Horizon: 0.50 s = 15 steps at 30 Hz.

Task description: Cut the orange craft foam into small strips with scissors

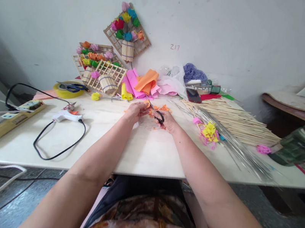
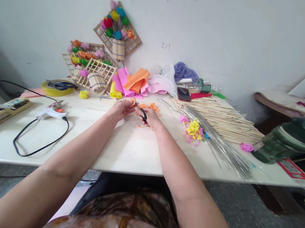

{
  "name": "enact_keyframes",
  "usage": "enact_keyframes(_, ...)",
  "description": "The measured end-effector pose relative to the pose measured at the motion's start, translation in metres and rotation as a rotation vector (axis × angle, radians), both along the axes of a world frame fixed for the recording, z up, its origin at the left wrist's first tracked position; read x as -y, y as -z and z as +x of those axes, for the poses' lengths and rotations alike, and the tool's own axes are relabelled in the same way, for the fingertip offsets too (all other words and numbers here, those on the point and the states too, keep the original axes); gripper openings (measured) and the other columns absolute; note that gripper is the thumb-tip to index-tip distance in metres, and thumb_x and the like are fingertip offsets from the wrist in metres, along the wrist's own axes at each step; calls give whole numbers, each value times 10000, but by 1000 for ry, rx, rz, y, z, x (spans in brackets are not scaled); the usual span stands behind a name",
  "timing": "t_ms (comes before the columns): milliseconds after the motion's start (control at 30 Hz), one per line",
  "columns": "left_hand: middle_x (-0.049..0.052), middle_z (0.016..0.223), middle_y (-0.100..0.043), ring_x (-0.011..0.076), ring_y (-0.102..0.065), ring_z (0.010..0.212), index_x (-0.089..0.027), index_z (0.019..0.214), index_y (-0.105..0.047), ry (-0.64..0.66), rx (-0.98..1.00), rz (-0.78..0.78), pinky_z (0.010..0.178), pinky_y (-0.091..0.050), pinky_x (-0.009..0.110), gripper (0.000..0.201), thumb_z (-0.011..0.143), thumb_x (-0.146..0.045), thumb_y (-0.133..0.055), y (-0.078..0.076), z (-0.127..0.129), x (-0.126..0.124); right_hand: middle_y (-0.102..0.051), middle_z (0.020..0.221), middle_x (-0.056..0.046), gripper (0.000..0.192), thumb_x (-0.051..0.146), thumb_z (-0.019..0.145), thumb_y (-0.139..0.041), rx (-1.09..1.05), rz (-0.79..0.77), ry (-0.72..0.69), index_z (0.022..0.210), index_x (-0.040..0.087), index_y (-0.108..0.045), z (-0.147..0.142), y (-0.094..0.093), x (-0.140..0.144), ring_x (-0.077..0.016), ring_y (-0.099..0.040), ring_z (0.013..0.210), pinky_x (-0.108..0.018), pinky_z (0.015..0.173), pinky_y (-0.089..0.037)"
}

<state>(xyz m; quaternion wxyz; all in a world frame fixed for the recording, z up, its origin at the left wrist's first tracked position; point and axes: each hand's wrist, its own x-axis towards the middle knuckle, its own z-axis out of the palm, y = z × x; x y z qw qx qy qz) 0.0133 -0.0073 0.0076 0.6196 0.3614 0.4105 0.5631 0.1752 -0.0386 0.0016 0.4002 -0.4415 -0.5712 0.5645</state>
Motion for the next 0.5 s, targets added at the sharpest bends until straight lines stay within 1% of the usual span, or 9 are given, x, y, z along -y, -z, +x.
enact_keyframes(67, 38, 738, -729, 132, -694, 651, -139, 933, -685, -3, 0, 3, 697, -558, 251, 271, 673, -135, -761, 0, 0, 0, -484, 492, 60, 332, 473, 871, -692, 5, 6, 4, 773, 184, -561, 0, 0, 0, -58, -368, 350, -176, 307, -189)
enact_keyframes(133, 33, 737, -727, 135, -700, 663, -144, 960, -690, -6, 3, 3, 703, -559, 250, 297, 671, -135, -760, -1, 0, 0, -471, 488, 64, 327, 463, 877, -689, 9, 11, 8, 768, 184, -559, 0, -1, 0, -57, -360, 346, -175, 307, -189)
enact_keyframes(300, 30, 731, -724, 141, -701, 669, -153, 953, -697, -18, 4, -12, 688, -560, 246, 279, 678, -135, -746, -2, 0, 0, -455, 486, 75, 293, 413, 899, -673, 33, 7, 22, 766, 174, -565, -2, -6, 3, -48, -346, 324, -173, 300, -201)
enact_keyframes(500, 31, 725, -722, 126, -683, 633, -139, 905, -695, -22, 26, -18, 676, -565, 240, 196, 709, -131, -708, -3, -1, 0, -450, 482, 76, 282, 411, 897, -670, 56, 34, 18, 783, 167, -584, -2, -4, 1, -49, -346, 318, -168, 293, -212)
